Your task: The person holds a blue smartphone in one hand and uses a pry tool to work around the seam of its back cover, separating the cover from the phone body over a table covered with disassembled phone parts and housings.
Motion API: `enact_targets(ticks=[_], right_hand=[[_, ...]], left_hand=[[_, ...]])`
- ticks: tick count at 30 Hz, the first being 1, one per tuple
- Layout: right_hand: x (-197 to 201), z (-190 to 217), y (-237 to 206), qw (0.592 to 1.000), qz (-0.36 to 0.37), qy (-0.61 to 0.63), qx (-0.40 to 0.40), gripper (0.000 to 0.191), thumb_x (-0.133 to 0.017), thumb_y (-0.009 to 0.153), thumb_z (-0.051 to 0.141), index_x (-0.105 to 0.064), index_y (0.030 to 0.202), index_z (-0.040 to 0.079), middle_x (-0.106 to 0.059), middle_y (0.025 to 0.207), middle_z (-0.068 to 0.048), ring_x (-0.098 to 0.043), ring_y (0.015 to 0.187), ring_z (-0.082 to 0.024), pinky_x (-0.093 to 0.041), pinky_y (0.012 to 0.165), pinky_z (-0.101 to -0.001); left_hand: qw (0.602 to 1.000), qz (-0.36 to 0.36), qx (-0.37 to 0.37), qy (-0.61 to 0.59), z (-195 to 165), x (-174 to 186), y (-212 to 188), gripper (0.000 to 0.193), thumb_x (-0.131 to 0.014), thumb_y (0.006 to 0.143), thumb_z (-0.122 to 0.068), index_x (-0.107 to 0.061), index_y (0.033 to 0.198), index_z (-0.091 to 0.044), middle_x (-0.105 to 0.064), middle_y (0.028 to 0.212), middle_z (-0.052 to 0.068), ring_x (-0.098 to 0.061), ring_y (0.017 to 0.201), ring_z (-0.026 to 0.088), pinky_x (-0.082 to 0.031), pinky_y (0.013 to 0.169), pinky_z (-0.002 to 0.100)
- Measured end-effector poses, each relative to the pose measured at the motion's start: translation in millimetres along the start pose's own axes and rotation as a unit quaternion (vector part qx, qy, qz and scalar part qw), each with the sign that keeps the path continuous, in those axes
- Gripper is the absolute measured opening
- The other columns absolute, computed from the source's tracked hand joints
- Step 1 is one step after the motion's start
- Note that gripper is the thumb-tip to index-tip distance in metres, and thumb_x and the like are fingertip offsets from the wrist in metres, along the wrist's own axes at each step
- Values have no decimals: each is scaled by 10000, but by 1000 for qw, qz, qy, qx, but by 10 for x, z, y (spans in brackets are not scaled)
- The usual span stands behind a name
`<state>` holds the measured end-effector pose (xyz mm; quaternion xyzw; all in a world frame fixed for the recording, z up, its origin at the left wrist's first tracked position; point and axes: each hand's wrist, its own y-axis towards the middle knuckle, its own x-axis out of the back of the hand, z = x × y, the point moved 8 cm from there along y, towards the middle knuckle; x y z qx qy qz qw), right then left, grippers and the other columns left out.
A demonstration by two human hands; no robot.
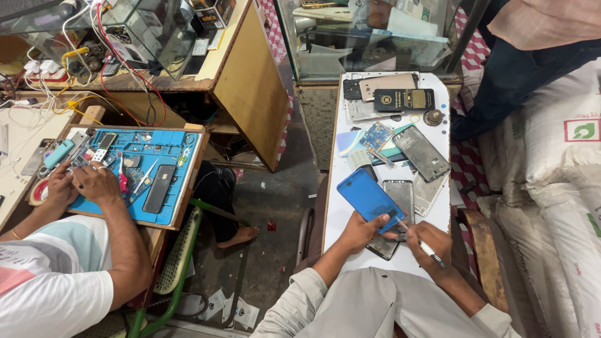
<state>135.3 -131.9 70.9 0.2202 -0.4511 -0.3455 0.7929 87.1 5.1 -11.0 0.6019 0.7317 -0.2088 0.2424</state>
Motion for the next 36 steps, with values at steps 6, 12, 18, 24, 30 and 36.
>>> enact_targets(ticks=[6, 12, 18, 24, 30, 36], right_hand=[[-66, -20, -2, 998, 41, 50, -6, 63, -684, 843, 29, -649, 800, -2, -662, 731, -104, -652, 619, -247, -509, 562, -360], [-1, 11, 4, 1000, 3, 7, 13, 34, -657, 872, -26, -656, 839, -18, -658, 749, -105, -641, 621, -246, -499, 568, -353], [-4, 41, -2, 999, -1, -36, 39, 27, -649, 878, -54, -664, 864, -37, -661, 761, -113, -646, 636, -249, -495, 561, -346], [-81, -59, -29, 998, 42, 49, -26, 38, -693, 827, 11, -660, 809, 6, -661, 737, -101, -653, 626, -242, -511, 572, -362], [6, -14, 4, 1000, 0, -5, -1, 27, -656, 867, -32, -663, 846, -17, -661, 762, -112, -644, 645, -247, -499, 574, -357], [-5, -10, 35, 999, -1, 18, -46, 42, -662, 868, -16, -658, 826, -15, -662, 747, -108, -653, 645, -243, -509, 577, -356]], left_hand=[[1000, 2, 2, 5, 26, 17, -1, 389, -608, 1055, -180, -573, 1327, 97, -665, 1320, 215, -704, 1146, 284, -652, 854, 312], [1000, 0, 2, -3, 19, 10, -12, 382, -606, 1065, -178, -581, 1320, 105, -669, 1322, 224, -706, 1125, 288, -649, 872, 311], [1000, 3, 0, 2, -11, -4, -1, 381, -609, 1063, -190, -586, 1317, 93, -672, 1315, 224, -716, 1102, 281, -650, 860, 307], [1000, 3, 0, 0, -10, -17, 0, 374, -604, 1062, -192, -582, 1303, 93, -671, 1303, 221, -716, 1122, 281, -662, 839, 313], [1000, -2, 1, 5, -19, -14, -4, 348, -598, 1056, -145, -589, 1310, 92, -673, 1319, 208, -712, 1127, 275, -654, 845, 303], [1000, -18, 11, 21, -16, -1, -9, 307, -604, 1037, -47, -601, 1291, 124, -687, 1305, 211, -715, 1074, 288, -655, 868, 299]])
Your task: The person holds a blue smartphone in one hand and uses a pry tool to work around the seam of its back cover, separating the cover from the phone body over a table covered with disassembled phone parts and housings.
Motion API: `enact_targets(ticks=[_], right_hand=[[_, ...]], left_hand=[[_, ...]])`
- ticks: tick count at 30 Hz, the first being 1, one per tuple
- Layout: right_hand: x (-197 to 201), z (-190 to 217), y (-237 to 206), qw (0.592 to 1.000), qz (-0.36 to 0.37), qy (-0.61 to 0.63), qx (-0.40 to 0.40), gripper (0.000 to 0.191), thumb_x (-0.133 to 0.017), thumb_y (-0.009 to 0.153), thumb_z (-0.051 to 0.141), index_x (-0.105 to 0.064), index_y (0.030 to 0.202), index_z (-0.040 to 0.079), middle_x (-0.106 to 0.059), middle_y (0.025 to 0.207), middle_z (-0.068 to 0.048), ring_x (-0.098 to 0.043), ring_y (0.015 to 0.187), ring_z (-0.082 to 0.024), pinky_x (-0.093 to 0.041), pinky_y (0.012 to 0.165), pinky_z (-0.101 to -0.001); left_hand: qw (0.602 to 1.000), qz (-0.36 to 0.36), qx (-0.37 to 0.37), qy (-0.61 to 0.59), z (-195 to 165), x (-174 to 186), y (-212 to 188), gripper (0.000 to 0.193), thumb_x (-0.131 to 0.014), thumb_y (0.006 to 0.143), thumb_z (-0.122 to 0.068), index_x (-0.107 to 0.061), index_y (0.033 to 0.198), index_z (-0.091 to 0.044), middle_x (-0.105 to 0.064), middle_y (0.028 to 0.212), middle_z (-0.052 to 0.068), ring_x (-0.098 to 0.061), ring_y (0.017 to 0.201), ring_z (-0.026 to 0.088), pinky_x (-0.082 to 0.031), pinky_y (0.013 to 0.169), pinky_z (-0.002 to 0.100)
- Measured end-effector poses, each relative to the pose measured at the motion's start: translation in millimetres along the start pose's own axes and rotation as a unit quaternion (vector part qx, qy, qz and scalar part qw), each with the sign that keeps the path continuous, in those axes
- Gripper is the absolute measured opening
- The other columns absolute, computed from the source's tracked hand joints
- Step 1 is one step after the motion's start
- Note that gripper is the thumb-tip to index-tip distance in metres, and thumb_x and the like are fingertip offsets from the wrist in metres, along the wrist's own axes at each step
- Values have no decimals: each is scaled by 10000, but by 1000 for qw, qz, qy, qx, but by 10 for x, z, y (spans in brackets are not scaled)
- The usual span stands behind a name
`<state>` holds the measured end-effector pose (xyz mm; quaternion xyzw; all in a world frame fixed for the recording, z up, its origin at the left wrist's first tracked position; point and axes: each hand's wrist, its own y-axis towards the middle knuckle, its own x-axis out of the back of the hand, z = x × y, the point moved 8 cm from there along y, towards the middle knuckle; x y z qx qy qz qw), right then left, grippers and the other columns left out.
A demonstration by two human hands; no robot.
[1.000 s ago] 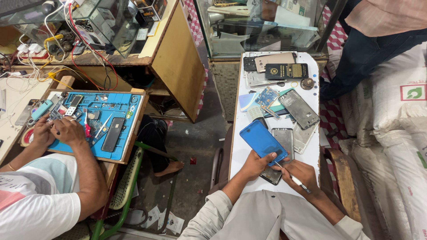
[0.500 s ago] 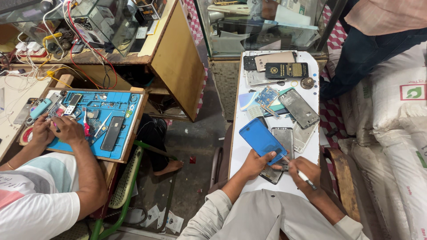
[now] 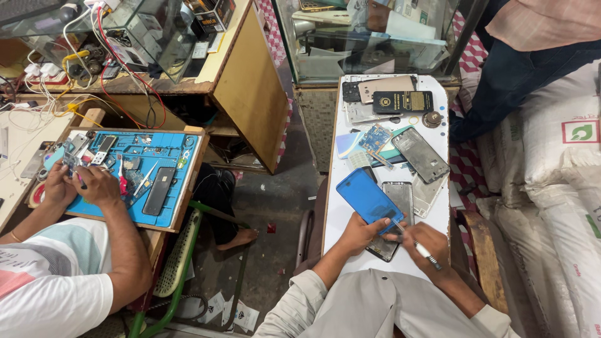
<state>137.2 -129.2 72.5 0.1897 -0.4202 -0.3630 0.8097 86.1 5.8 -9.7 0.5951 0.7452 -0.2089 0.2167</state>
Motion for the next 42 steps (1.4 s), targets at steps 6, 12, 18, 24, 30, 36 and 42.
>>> enact_targets(ticks=[6, 12, 18, 24, 30, 36, 42], right_hand=[[-37, 64, 23, 998, 39, 28, 37, 38, -687, 827, 8, -656, 806, 13, -663, 744, -96, -652, 649, -246, -509, 590, -357], [0, 65, 8, 998, 14, -33, 47, 23, -677, 854, -21, -671, 834, -13, -659, 740, -106, -630, 612, -240, -483, 560, -354], [9, 123, 2, 995, 6, -49, 92, 18, -662, 867, -40, -668, 860, -26, -658, 758, -109, -633, 632, -248, -481, 562, -354], [-43, 10, 0, 999, 37, 34, 22, 67, -687, 840, 10, -645, 787, 11, -655, 731, -93, -644, 617, -240, -500, 570, -363], [-27, 70, -12, 997, 21, -25, 64, 59, -670, 869, -4, -673, 810, -6, -665, 730, -99, -643, 617, -238, -493, 557, -357], [5, -45, -9, 1000, -12, 2, -20, 89, -660, 888, 2, -654, 800, -2, -655, 727, -96, -646, 619, -232, -500, 569, -358], [-19, 22, -16, 999, 23, 22, 28, 52, -679, 841, 11, -650, 799, 2, -655, 729, -103, -640, 620, -246, -503, 574, -370]], left_hand=[[1000, -6, 4, 1, -30, -29, -5, 290, -611, 1009, -37, -607, 1270, 90, -694, 1272, 184, -726, 1083, 245, -654, 844, 296], [1000, -4, -4, 28, -45, -33, -4, 288, -619, 1016, -41, -627, 1270, 95, -707, 1256, 186, -727, 1062, 247, -651, 842, 277], [1000, -3, 1, 19, -3, -1, 8, 281, -615, 1022, -33, -630, 1271, 96, -709, 1252, 184, -723, 1032, 252, -647, 839, 278], [1000, -8, 13, 1, 35, 1, 34, 304, -585, 1011, -24, -586, 1297, 80, -694, 1257, 183, -717, 1105, 250, -656, 836, 298], [999, -14, 11, 28, -3, -5, 13, 291, -568, 1023, 5, -593, 1298, 97, -691, 1270, 220, -711, 1098, 285, -649, 846, 304], [1000, -5, 0, 24, 14, 18, 26, 306, -587, 1027, -27, -600, 1304, 103, -691, 1292, 198, -719, 1103, 257, -651, 860, 290], [1000, 12, -14, -7, 54, 33, 23, 354, -631, 1029, -70, -558, 1340, 83, -683, 1304, 211, -717, 1114, 259, -653, 874, 290]])
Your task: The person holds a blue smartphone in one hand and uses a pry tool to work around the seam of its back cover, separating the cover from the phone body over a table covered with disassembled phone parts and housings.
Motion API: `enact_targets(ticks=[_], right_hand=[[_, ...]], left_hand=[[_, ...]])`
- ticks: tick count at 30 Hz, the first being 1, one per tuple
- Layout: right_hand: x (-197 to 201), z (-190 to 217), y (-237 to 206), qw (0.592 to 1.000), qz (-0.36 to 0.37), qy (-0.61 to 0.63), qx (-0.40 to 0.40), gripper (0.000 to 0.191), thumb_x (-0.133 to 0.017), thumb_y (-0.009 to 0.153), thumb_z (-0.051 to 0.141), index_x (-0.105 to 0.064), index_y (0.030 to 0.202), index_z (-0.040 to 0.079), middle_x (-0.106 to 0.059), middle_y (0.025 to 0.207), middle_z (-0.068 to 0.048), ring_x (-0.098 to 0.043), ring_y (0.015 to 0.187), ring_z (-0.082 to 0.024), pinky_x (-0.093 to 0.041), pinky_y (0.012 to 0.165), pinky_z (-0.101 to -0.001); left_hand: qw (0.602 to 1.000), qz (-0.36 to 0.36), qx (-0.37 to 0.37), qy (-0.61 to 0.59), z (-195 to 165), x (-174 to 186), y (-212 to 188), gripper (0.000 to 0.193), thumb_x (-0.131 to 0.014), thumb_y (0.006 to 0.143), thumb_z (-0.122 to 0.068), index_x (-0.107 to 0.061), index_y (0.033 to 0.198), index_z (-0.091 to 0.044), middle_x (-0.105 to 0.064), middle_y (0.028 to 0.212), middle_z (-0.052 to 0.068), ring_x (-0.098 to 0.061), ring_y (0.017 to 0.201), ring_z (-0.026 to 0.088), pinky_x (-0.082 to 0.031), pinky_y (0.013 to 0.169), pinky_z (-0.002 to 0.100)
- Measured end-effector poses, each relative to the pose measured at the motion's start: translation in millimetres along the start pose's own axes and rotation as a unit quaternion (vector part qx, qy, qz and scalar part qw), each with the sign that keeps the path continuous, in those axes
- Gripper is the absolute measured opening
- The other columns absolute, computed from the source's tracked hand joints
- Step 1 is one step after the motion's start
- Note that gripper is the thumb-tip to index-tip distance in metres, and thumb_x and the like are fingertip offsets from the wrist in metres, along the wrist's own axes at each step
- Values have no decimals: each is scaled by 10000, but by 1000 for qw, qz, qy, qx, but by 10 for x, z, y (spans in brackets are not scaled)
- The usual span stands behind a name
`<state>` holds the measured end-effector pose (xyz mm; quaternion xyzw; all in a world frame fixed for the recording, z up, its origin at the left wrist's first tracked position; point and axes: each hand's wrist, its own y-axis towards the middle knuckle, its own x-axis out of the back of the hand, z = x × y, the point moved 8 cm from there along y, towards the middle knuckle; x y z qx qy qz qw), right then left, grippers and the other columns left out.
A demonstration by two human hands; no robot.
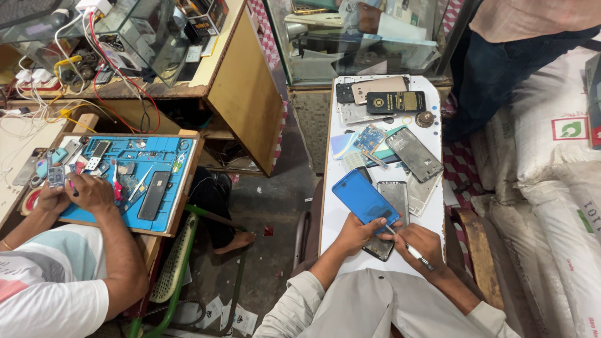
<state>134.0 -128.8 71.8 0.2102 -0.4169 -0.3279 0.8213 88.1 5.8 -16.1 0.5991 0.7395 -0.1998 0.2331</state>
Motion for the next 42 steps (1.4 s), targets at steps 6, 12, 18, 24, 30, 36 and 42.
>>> enact_targets(ticks=[6, 12, 18, 24, 30, 36, 42], right_hand=[[-18, -60, -33, 999, -5, -12, -31, 37, -685, 843, 2, -664, 813, -1, -635, 699, -101, -631, 587, -246, -492, 543, -371], [32, 59, -11, 994, -36, -79, 64, 35, -647, 877, -56, -655, 853, -31, -654, 753, -115, -634, 630, -255, -490, 559, -357], [-22, -18, 4, 1000, -1, -11, 4, 37, -672, 833, -19, -645, 810, -10, -662, 742, -104, -647, 625, -243, -509, 570, -356], [-8, 29, 8, 998, -4, -40, 38, 25, -665, 857, -18, -648, 851, 0, -656, 738, -109, -639, 619, -252, -499, 545, -369], [20, 71, -4, 993, -26, -88, 73, 43, -623, 918, -51, -626, 887, -21, -652, 762, -113, -625, 634, -258, -489, 545, -377], [-22, -8, -4, 1000, 2, -9, 3, 48, -669, 878, 4, -648, 839, 21, -650, 734, -88, -638, 610, -241, -498, 550, -371], [-32, 89, -1, 996, 4, -54, 73, 21, -674, 863, -6, -658, 849, -3, -653, 749, -91, -648, 632, -249, -501, 564, -355]], left_hand=[[1000, -7, 9, -1, 2, -2, -12, 364, -629, 1020, -85, -562, 1336, 82, -682, 1298, 214, -713, 1113, 271, -657, 866, 296], [1000, -5, 14, 3, -7, 0, 6, 342, -621, 1024, -81, -589, 1316, 95, -683, 1306, 203, -718, 1092, 260, -652, 847, 293], [1000, -9, 20, -3, -10, 2, -3, 334, -630, 1024, -87, -592, 1301, 95, -687, 1291, 201, -718, 1085, 261, -652, 843, 295], [1000, 3, 15, -16, -28, -26, 2, 332, -634, 1024, -102, -603, 1296, 86, -686, 1297, 193, -718, 1095, 253, -657, 860, 294], [1000, -4, 10, -9, -24, -22, 3, 374, -637, 1032, -93, -572, 1350, 91, -674, 1320, 211, -692, 1130, 283, -647, 865, 304], [1000, 11, 4, -23, -51, -49, -12, 390, -646, 1024, -104, -550, 1354, 81, -673, 1314, 195, -702, 1148, 272, -659, 857, 311], [1000, 4, -2, -8, -67, -43, -15, 400, -656, 1007, -87, -546, 1364, 54, -677, 1307, 200, -702, 1142, 268, -655, 898, 293]])
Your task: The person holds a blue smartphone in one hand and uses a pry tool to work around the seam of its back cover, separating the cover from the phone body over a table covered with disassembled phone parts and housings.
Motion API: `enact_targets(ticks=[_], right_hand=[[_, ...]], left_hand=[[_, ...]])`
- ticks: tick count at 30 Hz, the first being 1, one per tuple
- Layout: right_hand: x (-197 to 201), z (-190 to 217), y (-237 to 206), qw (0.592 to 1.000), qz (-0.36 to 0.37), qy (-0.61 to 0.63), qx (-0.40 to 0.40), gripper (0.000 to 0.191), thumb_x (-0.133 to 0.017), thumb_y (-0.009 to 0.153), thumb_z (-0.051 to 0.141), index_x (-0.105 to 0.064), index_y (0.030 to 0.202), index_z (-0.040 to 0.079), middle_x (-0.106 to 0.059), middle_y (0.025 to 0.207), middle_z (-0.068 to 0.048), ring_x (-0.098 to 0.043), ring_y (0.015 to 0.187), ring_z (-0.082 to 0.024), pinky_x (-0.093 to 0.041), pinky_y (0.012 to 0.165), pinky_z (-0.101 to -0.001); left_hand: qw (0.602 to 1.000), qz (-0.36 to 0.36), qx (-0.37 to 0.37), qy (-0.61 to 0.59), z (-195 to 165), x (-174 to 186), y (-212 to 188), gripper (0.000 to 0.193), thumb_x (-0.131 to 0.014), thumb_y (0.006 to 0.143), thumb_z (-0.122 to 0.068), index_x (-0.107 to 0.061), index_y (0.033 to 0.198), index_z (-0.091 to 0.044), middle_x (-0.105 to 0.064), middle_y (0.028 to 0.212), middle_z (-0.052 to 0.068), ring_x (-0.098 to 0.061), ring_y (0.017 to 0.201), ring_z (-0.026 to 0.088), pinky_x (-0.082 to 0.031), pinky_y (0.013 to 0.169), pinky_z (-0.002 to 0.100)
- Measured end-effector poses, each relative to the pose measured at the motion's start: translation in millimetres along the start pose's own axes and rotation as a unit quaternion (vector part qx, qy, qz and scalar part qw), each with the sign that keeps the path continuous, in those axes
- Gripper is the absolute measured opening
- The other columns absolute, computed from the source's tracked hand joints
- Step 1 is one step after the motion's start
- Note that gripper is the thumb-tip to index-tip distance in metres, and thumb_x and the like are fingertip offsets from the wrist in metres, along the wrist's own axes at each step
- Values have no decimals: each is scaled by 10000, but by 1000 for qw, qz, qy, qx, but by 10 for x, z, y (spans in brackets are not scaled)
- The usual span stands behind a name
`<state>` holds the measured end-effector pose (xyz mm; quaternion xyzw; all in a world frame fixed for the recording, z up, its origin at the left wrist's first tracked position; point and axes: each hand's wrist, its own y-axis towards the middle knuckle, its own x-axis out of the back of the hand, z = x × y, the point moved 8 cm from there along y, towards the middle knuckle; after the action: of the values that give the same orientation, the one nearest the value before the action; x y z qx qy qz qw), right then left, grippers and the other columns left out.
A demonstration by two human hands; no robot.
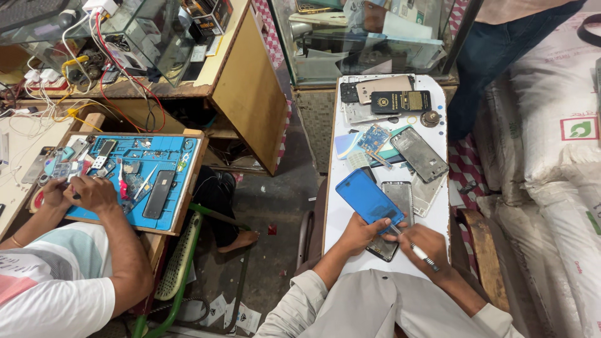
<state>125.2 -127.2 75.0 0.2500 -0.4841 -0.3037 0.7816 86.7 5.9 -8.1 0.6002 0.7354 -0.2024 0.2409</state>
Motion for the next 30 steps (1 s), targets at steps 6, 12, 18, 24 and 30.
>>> enact_targets(ticks=[6, 12, 18, 24, 30], right_hand=[[53, -48, -25, 999, -34, -36, -18, 45, -666, 879, -42, -656, 839, -23, -656, 751, -112, -642, 623, -252, -488, 553, -352], [-18, -109, -21, 996, -4, 47, -76, 69, -693, 848, 7, -650, 795, 8, -659, 721, -92, -652, 610, -240, -512, 561, -359], [22, -84, -17, 996, -20, 35, -76, 57, -681, 863, 6, -652, 816, -5, -659, 736, -101, -660, 624, -246, -514, 561, -355], [63, -73, -14, 998, -39, -11, -57, 41, -663, 886, -22, -668, 848, -35, -672, 741, -109, -647, 610, -249, -496, 550, -354], [-7, -113, -30, 994, -17, 43, -94, 75, -696, 861, 39, -655, 823, -11, -674, 754, -117, -666, 620, -251, -514, 562, -358]], left_hand=[[1000, 2, 10, 19, 40, 18, 26, 388, -638, 1031, -91, -554, 1359, 100, -671, 1338, 220, -710, 1123, 290, -653, 847, 289], [1000, -1, 18, 6, 72, 57, 20, 399, -616, 1019, -81, -525, 1373, 79, -662, 1321, 221, -709, 1132, 280, -661, 817, 296], [1000, 4, 14, 4, 99, 74, 20, 429, -613, 1042, -92, -514, 1410, 104, -656, 1348, 237, -699, 1121, 286, -655, 830, 300], [1000, 12, 13, -10, 81, 55, 14, 431, -594, 1063, -142, -515, 1402, 112, -656, 1350, 232, -705, 1134, 305, -652, 843, 305], [999, 6, 19, -31, 50, 57, -6, 423, -547, 1071, -187, -504, 1392, 86, -656, 1339, 221, -710, 1135, 296, -662, 844, 309]])
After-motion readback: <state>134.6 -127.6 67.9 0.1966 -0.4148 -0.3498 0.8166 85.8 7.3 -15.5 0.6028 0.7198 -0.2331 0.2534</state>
